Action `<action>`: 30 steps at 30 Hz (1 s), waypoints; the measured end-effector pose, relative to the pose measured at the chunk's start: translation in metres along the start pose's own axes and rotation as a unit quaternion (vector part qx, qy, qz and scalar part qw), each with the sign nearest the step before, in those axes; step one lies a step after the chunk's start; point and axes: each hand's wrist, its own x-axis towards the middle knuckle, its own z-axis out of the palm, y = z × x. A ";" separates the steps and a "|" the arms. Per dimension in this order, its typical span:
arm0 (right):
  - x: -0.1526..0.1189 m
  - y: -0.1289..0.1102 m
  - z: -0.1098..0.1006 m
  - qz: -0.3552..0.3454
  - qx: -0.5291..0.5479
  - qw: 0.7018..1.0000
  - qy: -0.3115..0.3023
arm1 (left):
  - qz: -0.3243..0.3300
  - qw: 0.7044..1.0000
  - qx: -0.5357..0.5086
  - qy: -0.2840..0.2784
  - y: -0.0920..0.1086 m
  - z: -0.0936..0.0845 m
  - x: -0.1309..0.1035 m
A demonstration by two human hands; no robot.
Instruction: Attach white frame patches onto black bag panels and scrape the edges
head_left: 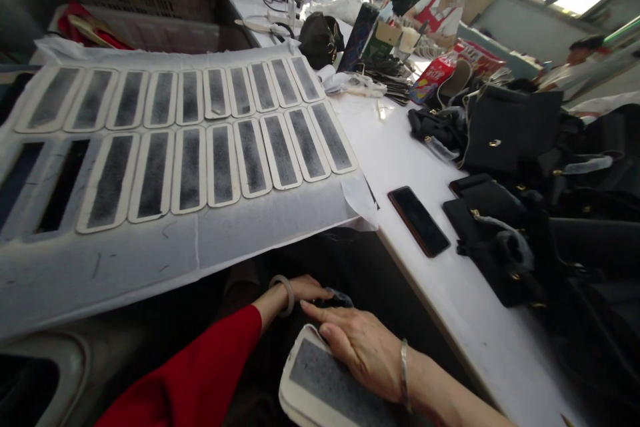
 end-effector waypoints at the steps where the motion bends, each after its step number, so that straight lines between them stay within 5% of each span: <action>1: -0.001 0.001 0.000 0.005 0.008 1.000 0.001 | -0.001 1.000 -0.005 0.003 0.005 -0.001 -0.013; 8: -0.008 0.003 -0.001 0.016 -0.006 1.000 0.006 | 0.049 0.978 -0.200 0.030 0.021 0.004 -0.141; 11: -0.016 0.003 0.000 0.022 -0.027 0.999 0.009 | 0.075 0.960 -0.269 0.028 0.021 0.016 -0.171; 24: -0.077 0.027 0.011 0.109 0.025 0.993 0.030 | 0.100 0.923 -0.368 -0.055 0.021 0.031 -0.181; 30: -0.084 0.028 0.019 0.112 0.027 0.992 0.053 | 0.095 0.924 -0.368 -0.034 0.025 0.034 -0.183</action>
